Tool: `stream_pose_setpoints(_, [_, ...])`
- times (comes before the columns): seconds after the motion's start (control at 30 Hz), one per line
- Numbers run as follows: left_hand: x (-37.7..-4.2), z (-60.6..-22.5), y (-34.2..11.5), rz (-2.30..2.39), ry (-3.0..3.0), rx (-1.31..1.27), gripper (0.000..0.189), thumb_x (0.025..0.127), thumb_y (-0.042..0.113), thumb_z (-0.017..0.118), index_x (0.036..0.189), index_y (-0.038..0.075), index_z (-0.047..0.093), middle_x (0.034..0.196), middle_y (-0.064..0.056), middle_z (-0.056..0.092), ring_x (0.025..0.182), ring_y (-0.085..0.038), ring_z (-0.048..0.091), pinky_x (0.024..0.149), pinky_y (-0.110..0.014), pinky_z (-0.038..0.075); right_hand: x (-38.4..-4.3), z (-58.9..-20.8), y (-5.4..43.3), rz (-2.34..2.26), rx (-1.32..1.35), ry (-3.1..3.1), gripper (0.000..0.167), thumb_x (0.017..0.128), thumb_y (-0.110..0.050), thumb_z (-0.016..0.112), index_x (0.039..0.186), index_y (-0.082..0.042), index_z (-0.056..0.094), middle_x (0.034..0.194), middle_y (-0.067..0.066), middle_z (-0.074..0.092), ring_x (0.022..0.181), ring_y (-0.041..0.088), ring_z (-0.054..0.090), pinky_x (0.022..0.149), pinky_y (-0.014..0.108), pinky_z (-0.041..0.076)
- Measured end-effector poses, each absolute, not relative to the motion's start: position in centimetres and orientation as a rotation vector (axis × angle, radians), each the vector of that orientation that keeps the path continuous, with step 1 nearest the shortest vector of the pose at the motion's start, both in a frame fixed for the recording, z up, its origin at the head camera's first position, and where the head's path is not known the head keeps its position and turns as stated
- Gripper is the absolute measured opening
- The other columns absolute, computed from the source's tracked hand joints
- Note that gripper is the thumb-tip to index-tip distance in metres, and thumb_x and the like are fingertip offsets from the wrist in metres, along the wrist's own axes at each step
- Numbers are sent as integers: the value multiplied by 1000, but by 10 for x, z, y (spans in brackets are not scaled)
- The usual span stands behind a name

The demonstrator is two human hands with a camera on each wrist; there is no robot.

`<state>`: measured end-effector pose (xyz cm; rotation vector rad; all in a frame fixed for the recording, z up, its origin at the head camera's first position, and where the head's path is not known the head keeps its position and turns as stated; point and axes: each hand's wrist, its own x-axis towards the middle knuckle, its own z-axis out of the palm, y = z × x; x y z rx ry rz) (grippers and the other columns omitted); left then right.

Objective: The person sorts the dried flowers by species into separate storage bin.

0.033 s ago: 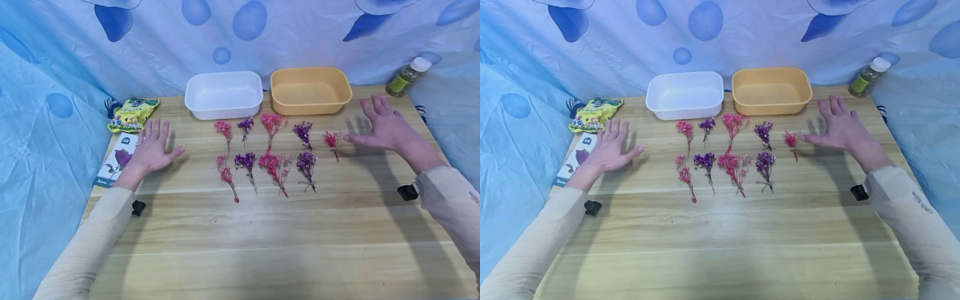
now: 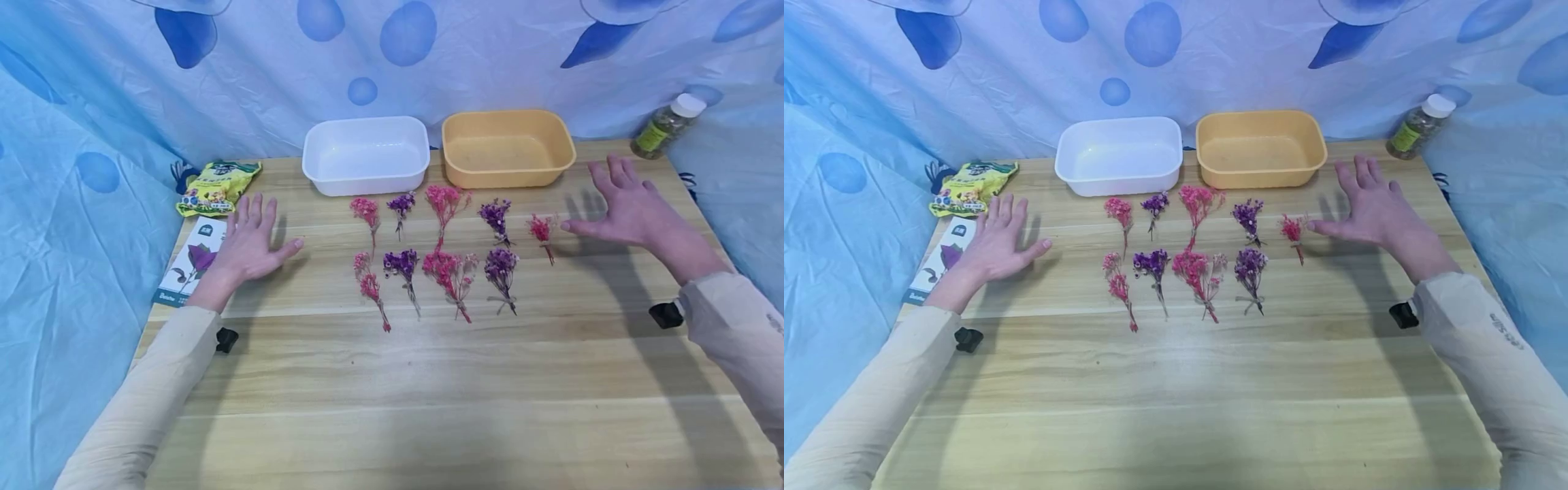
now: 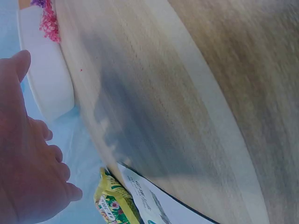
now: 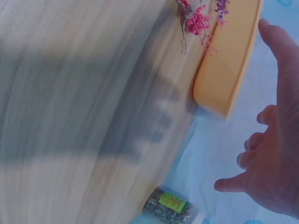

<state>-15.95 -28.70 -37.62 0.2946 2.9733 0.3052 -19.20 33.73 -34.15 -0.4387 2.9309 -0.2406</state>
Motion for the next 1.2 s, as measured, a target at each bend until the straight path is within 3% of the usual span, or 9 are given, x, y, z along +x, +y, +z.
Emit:
stream_pose_setpoints(0.1, [-161, -377, -287, 319, 2993, 303, 99, 98, 64, 43, 158, -3, 1, 160, -28, -12, 146, -40, -18, 116, -62, -3, -191, -342, 332, -249, -452, 2943, 113, 89, -63, 61, 158, 0, -3, 158, 32, -14, 145, 50, -11, 105, 79, 10])
stream_pose_setpoints(0.2, [-163, -375, -285, 429, 3076, 310, 88, 100, 53, 49, 155, -8, 17, 158, -33, 16, 144, -49, 18, 115, -63, 18, -187, -341, 318, -328, -511, 2984, 104, 92, -55, 64, 157, 4, 8, 156, 39, 9, 138, 60, 20, 103, 76, 24])
stream_pose_setpoints(0.3, [-171, -367, -278, 700, 3160, 294, 63, 101, 35, 56, 143, -11, 45, 136, -32, 54, 116, -50, 57, 99, -60, 45, -182, -335, 291, -516, -630, 3020, 80, 94, -38, 68, 149, 9, 34, 138, 40, 45, 111, 58, 55, 90, 69, 46])
stream_pose_setpoints(0.4, [-190, -357, -269, 987, 3152, 276, 43, 99, 22, 60, 130, -9, 60, 116, -27, 67, 96, -43, 68, 84, -54, 56, -180, -331, 254, -781, -796, 2978, 52, 94, -20, 71, 132, 11, 55, 108, 34, 66, 86, 45, 69, 75, 56, 58])
stream_pose_setpoints(0.5, [-216, -349, -260, 1160, 3053, 268, 46, 96, 19, 65, 135, -6, 57, 123, -25, 65, 108, -38, 64, 88, -50, 55, -182, -328, 207, -964, -918, 2868, 39, 92, -11, 72, 125, 9, 62, 95, 23, 71, 79, 32, 71, 69, 41, 61])
stream_pose_setpoints(0.63, [-247, -352, -256, 1183, 2912, 254, 69, 93, 26, 72, 150, -1, 41, 147, -23, 46, 132, -40, 46, 105, -54, 43, -185, -326, 140, -1012, -989, 2695, 46, 92, -11, 73, 133, 5, 59, 94, 12, 72, 78, 20, 68, 67, 28, 59])
stream_pose_setpoints(0.83, [-268, -371, -254, 1216, 2832, 269, 83, 91, 30, 74, 157, 6, 29, 159, -18, 30, 146, -35, 25, 118, -58, 15, -192, -336, 65, -967, -887, 2552, 58, 92, -18, 74, 140, 5, 51, 106, 15, 70, 86, 23, 69, 78, 31, 58])
stream_pose_setpoints(0.97, [-273, -376, -254, 1228, 2847, 290, 84, 91, 32, 73, 158, 9, 28, 160, -16, 28, 146, -34, 23, 118, -57, 11, -200, -345, 41, -885, -831, 2578, 66, 91, -23, 76, 142, 7, 47, 114, 21, 68, 96, 28, 68, 87, 37, 56])
stream_pose_setpoints(1.2, [-284, -378, -258, 992, 2912, 328, 97, 93, 51, 64, 160, 4, 10, 165, -16, 12, 150, -32, 10, 120, -51, 6, -208, -356, 16, -881, -701, 2559, 71, 87, -26, 80, 141, 5, 46, 85, 11, 66, 66, 21, 61, 61, 33, 54])
